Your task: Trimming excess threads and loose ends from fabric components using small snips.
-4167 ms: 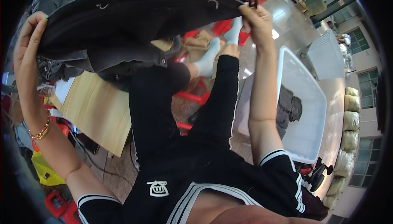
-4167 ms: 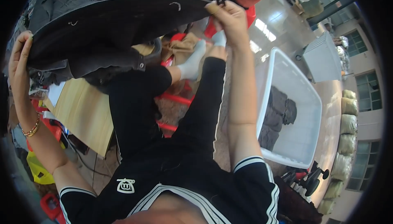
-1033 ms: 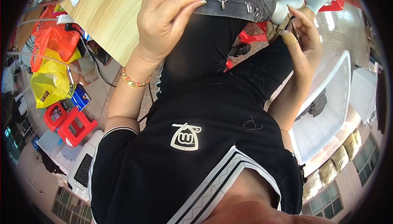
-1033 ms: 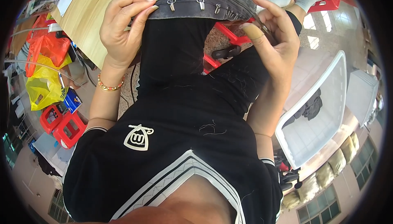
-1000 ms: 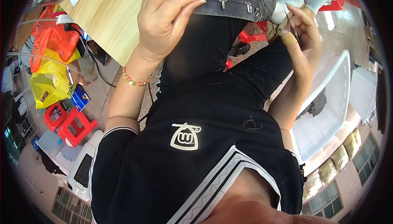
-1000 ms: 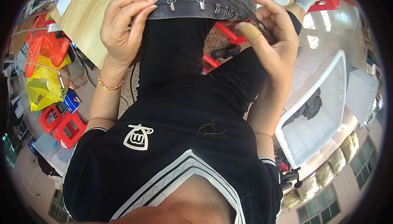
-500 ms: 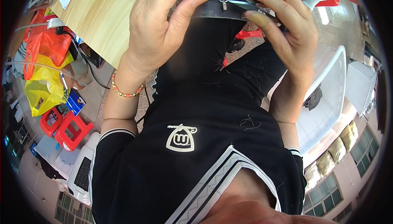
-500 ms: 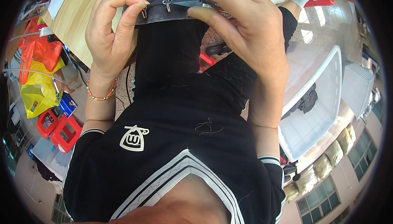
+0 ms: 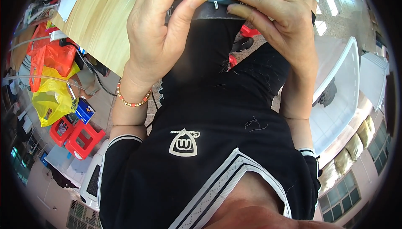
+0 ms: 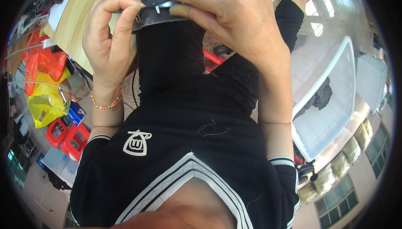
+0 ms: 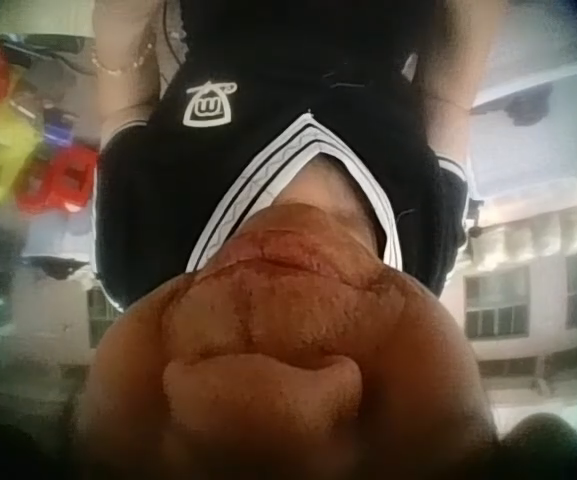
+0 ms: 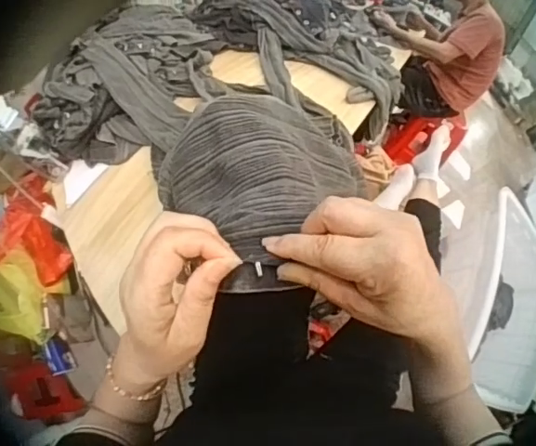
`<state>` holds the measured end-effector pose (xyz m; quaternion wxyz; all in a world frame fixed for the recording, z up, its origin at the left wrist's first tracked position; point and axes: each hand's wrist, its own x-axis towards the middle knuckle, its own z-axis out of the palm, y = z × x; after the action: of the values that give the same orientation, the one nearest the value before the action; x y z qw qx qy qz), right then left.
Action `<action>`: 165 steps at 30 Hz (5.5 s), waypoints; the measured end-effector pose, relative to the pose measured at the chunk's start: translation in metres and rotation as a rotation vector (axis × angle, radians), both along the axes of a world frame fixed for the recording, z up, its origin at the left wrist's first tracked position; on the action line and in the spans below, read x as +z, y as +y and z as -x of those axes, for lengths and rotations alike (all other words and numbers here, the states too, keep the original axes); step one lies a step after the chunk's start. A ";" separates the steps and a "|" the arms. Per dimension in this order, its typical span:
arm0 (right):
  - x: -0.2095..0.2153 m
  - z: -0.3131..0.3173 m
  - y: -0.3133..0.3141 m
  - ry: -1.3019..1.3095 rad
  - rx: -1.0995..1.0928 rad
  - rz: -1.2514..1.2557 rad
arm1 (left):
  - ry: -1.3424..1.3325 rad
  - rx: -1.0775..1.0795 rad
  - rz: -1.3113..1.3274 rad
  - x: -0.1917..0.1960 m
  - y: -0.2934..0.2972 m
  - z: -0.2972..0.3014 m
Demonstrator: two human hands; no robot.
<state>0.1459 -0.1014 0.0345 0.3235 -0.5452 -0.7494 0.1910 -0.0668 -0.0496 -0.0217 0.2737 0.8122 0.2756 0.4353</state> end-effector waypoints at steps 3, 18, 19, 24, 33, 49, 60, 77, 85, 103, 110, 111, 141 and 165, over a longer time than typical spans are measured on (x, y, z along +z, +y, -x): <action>-0.004 -0.006 -0.002 0.095 0.000 -0.011 | -0.102 -0.053 0.127 0.003 -0.004 -0.001; -0.037 -0.038 -0.032 0.347 -0.244 -0.040 | 0.272 0.106 -0.366 0.001 0.000 -0.023; -0.040 -0.038 -0.032 0.364 -0.211 -0.046 | 0.281 0.100 -0.369 -0.001 0.000 -0.022; -0.055 -0.044 -0.030 0.376 -0.096 -0.071 | 0.282 0.078 -0.452 -0.003 0.004 -0.024; -0.062 -0.042 -0.025 0.451 0.009 -0.090 | 0.209 0.019 -0.277 0.003 -0.004 -0.033; -0.060 -0.041 -0.018 0.288 0.052 -0.224 | 0.196 -0.020 -0.239 0.005 -0.006 -0.035; -0.055 -0.037 -0.026 0.438 -0.027 -0.127 | -0.345 -0.087 0.501 0.000 -0.010 -0.016; -0.026 -0.018 -0.010 0.059 0.045 -0.174 | -0.383 -0.144 0.539 -0.001 -0.012 -0.019; -0.045 -0.040 -0.017 0.447 -0.129 -0.189 | -0.259 -0.074 0.377 0.007 -0.013 -0.019; -0.093 -0.065 -0.052 0.665 -0.287 0.016 | 0.670 0.130 -0.487 0.030 -0.012 -0.052; -0.092 -0.060 -0.056 0.631 -0.200 -0.032 | 0.715 0.048 -0.636 0.034 -0.006 -0.061; -0.092 -0.059 -0.056 0.633 -0.203 -0.032 | 0.677 0.008 -0.652 0.029 -0.004 -0.059; -0.095 -0.050 -0.044 0.571 -0.044 -0.164 | 0.263 -0.112 -0.172 0.023 -0.005 -0.064; -0.096 -0.048 -0.042 0.679 -0.240 -0.009 | 0.196 0.135 0.264 -0.010 0.037 0.036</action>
<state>0.1935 -0.1435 -0.0613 0.5766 -0.5332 -0.5308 0.3186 -0.1031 -0.0129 -0.0321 0.3198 0.7875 0.4095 0.3316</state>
